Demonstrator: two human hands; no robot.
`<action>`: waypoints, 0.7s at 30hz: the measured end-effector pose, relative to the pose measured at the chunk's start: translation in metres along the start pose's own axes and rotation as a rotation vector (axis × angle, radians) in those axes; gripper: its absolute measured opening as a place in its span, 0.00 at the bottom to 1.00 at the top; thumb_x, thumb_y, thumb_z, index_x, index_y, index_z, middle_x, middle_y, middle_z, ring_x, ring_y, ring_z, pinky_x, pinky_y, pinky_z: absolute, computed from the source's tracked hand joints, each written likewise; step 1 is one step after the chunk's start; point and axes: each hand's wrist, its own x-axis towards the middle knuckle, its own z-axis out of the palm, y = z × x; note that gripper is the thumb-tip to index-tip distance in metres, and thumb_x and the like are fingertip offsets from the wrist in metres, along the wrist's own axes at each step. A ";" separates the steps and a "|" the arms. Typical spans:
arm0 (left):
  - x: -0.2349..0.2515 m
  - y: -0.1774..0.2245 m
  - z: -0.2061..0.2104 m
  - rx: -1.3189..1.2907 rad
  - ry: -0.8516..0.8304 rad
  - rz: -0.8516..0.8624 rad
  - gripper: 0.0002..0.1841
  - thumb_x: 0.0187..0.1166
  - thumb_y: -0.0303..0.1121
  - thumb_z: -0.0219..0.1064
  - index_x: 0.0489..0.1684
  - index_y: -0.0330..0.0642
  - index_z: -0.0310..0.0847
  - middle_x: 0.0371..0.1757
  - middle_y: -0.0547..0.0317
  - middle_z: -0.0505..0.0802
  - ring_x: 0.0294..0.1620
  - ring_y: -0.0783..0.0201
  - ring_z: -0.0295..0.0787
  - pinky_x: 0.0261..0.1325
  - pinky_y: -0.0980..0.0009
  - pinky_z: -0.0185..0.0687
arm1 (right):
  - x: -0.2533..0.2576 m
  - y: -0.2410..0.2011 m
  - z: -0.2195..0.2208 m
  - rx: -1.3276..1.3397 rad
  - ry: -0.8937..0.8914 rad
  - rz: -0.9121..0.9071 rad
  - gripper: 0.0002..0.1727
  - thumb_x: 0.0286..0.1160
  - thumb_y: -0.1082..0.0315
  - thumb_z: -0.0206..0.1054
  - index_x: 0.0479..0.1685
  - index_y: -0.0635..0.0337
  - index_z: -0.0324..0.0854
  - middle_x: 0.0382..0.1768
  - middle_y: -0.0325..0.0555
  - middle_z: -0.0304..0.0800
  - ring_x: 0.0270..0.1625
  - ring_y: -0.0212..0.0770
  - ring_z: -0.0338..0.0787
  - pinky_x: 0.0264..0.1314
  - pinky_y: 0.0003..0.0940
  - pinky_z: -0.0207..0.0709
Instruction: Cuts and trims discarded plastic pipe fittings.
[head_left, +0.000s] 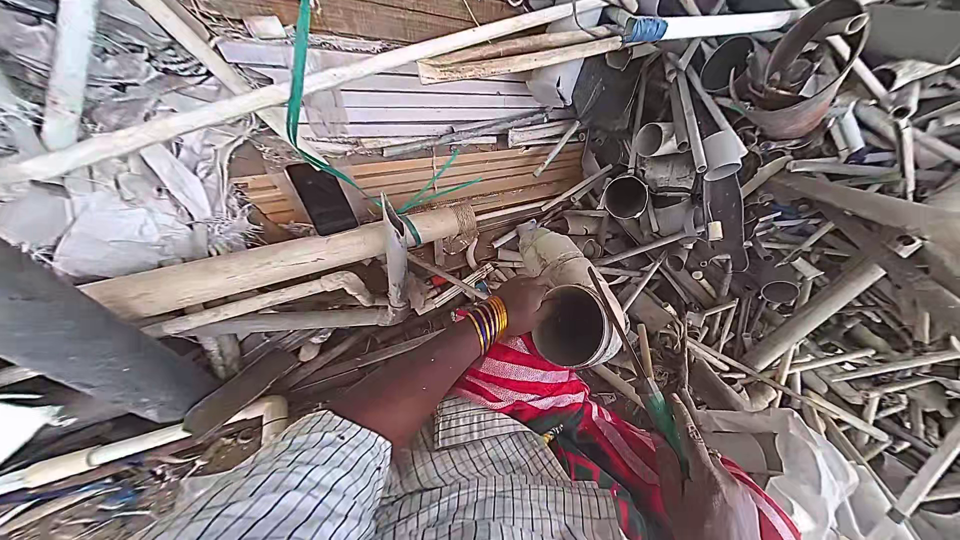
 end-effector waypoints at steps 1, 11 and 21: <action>-0.001 0.001 0.000 -0.004 -0.019 -0.012 0.21 0.92 0.36 0.52 0.62 0.24 0.84 0.71 0.38 0.86 0.73 0.43 0.81 0.81 0.48 0.65 | -0.002 -0.004 -0.005 0.023 0.095 -0.034 0.28 0.79 0.61 0.58 0.71 0.74 0.81 0.23 0.60 0.90 0.17 0.56 0.88 0.18 0.50 0.79; -0.001 -0.004 0.001 -0.033 0.031 0.043 0.19 0.90 0.34 0.55 0.58 0.25 0.86 0.69 0.40 0.87 0.70 0.43 0.84 0.79 0.47 0.68 | -0.001 -0.001 0.006 -0.037 0.045 0.025 0.26 0.75 0.68 0.61 0.72 0.69 0.83 0.22 0.63 0.90 0.18 0.63 0.88 0.18 0.59 0.78; -0.001 -0.010 0.007 -0.044 0.089 0.085 0.18 0.89 0.32 0.56 0.51 0.25 0.88 0.64 0.40 0.90 0.64 0.43 0.87 0.73 0.45 0.74 | 0.001 0.006 0.017 0.040 -0.118 0.135 0.27 0.80 0.67 0.61 0.77 0.68 0.78 0.27 0.64 0.92 0.24 0.66 0.91 0.26 0.65 0.80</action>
